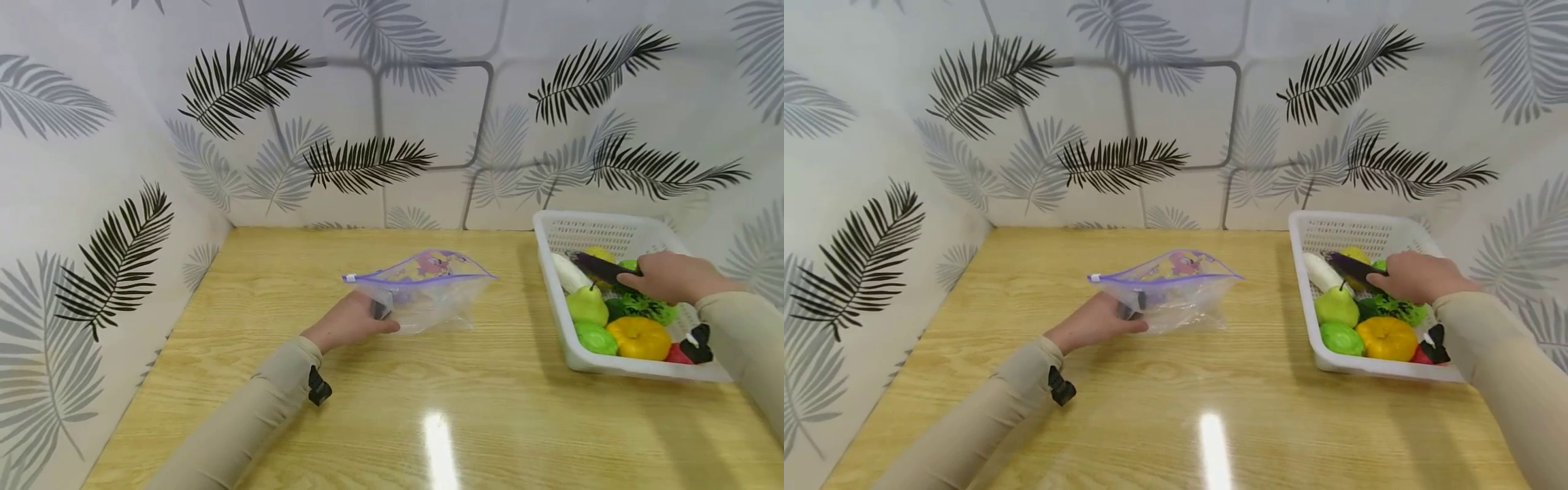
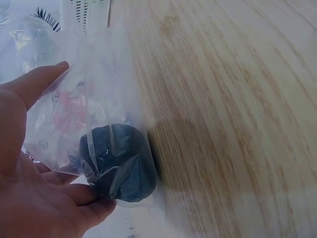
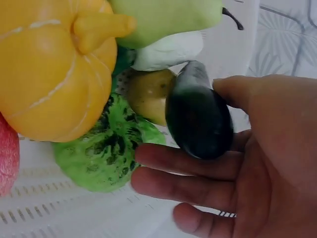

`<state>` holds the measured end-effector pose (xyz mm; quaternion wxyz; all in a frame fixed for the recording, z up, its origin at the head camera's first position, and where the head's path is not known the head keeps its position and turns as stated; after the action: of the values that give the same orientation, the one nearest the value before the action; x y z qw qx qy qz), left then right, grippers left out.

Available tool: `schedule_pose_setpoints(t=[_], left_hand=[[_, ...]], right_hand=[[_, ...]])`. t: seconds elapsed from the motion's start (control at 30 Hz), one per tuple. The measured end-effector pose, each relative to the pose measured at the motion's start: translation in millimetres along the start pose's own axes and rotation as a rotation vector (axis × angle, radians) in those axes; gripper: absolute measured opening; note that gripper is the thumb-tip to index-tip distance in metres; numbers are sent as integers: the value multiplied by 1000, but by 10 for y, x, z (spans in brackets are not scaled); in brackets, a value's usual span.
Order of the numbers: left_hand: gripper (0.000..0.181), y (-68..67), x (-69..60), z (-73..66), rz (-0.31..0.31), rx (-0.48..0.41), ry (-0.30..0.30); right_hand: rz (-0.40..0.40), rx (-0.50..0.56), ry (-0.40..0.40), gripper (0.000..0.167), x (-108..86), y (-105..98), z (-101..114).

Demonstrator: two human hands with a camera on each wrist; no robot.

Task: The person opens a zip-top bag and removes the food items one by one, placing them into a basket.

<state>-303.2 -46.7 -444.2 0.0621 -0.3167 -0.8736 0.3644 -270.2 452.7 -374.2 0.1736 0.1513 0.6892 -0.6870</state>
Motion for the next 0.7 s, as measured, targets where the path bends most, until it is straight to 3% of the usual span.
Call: schedule_pose_setpoints(t=[0.1,0.27,0.43,0.57,0.7], left_hand=[[80,15,-7,1,1,9,7],[82,1,-3,6,-15,19,12],[81,3,-8,21,-5,19,0],[81,16,-8,23,7,21,-6],[79,26,-8,39,6,14,-13]], right_hand=[[42,-25,-2,58,25,53,5],[-44,-90,-5,58,63,21,17],[-96,-88,-27,49,52,-34,112],[-204,-80,-115,40,-39,-206,473],[-355,-88,-264,28,-180,-447,1120]])
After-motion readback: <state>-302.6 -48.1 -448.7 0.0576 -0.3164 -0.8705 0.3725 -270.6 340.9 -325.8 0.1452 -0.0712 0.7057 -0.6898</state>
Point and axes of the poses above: each hand's wrist, its own x-axis towards the middle knuckle, its own y-axis out of the palm, z = x × y, the point moved 6 cm from there along x, towards the middle knuckle, and after that the axes turned 5 degrees about z, right-handed, at the moved point
